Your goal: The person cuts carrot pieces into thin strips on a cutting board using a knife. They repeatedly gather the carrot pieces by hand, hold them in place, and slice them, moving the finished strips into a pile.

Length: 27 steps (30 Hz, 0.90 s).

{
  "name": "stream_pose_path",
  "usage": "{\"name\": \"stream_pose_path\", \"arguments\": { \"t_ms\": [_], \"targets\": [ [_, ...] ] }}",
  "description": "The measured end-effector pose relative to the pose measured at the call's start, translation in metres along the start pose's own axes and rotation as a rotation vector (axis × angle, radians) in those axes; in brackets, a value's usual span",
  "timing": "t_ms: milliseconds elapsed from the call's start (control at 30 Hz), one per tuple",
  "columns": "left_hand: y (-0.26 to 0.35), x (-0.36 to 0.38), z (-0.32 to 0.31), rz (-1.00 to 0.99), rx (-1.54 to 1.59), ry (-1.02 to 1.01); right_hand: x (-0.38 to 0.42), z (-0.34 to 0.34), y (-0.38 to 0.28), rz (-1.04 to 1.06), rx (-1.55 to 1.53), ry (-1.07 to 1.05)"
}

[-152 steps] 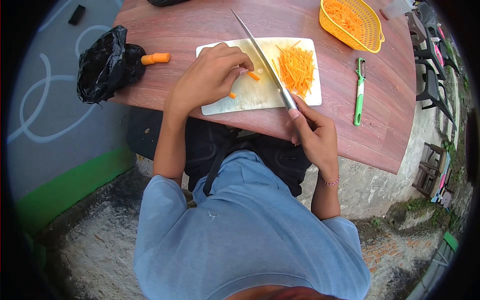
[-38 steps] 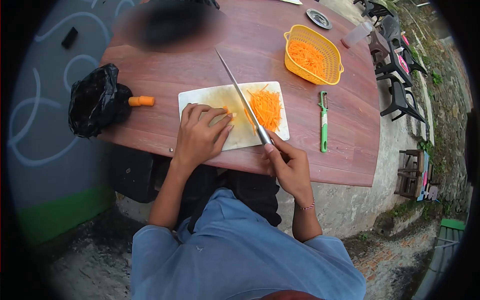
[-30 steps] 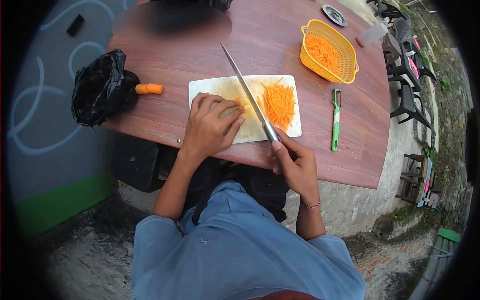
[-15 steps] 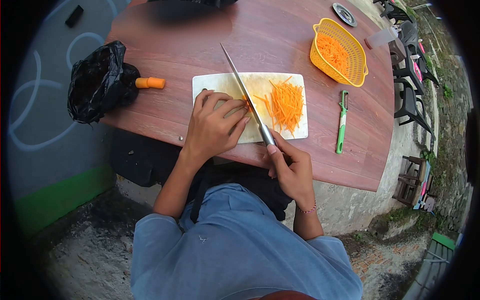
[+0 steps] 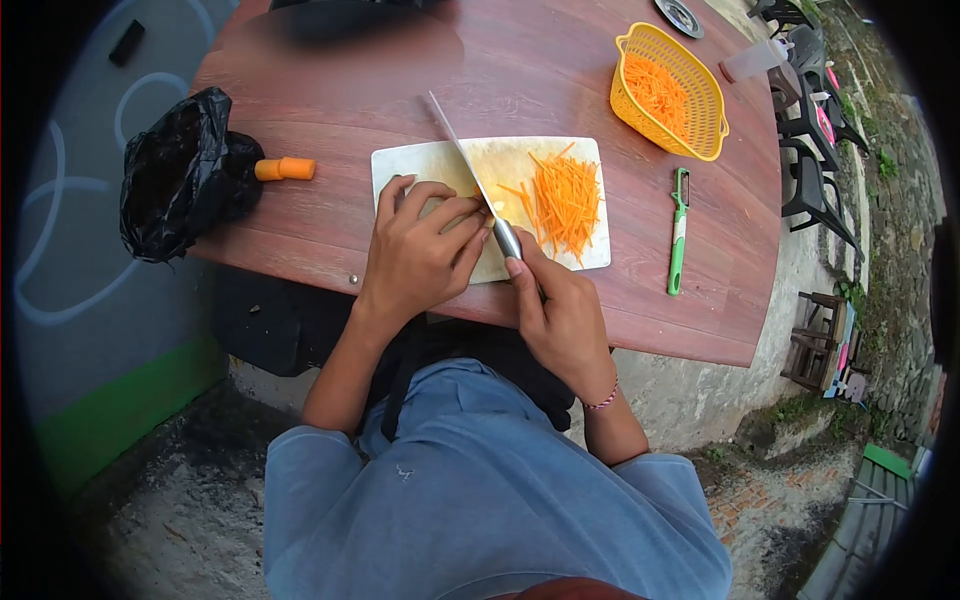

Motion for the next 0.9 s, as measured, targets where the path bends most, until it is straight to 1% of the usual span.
{"name": "stream_pose_path", "arguments": {
  "t_ms": [33,167,233,267,333,367,400,467,500,533,633,733,900],
  "targets": [
    [-0.001,0.000,0.000,0.002,-0.009,0.006,-0.004,0.001,-0.006,0.075,0.018,0.038],
    [0.001,-0.003,0.001,-0.015,-0.012,0.010,0.005,0.004,0.002,0.100,0.009,0.045],
    [0.001,-0.001,0.000,-0.008,-0.020,0.007,0.021,0.010,0.021,-0.058,-0.070,-0.028],
    [0.000,0.000,-0.001,0.000,-0.018,-0.005,0.024,0.012,0.026,-0.069,-0.074,-0.036],
    [0.002,-0.001,0.000,-0.016,-0.010,0.021,0.030,0.023,0.035,-0.101,-0.146,0.039],
    [0.003,-0.002,0.001,-0.013,-0.014,0.017,0.030,0.023,0.046,-0.237,-0.175,0.005],
    [0.004,-0.001,0.000,-0.021,-0.012,0.005,0.029,0.022,0.049,-0.247,-0.184,0.012],
    [0.004,-0.001,0.001,-0.020,-0.023,0.022,0.024,0.023,0.048,-0.226,-0.247,0.036],
    [0.005,-0.002,0.001,-0.031,-0.025,0.016,0.022,0.021,0.043,-0.234,-0.275,-0.002],
    [0.005,-0.002,0.000,-0.030,-0.024,0.015,0.022,0.020,0.042,-0.233,-0.283,0.005],
    [0.005,-0.003,0.001,-0.032,-0.034,0.008,0.020,0.011,0.027,-0.112,-0.272,-0.041],
    [0.004,-0.003,0.000,-0.029,-0.033,0.008,0.021,0.008,0.024,-0.087,-0.244,-0.043],
    [0.005,-0.004,0.003,-0.022,-0.020,0.014,0.023,0.010,0.023,-0.104,-0.238,-0.046]
  ]
}}
Point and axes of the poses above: each hand's wrist, its own x-axis away from the middle knuckle, its own z-axis out of the back of the hand, y = z × x, the point moved 9 cm from there along -x, towards the middle knuckle, and after that the axes turned 3 degrees about y, right-handed, at the moved point
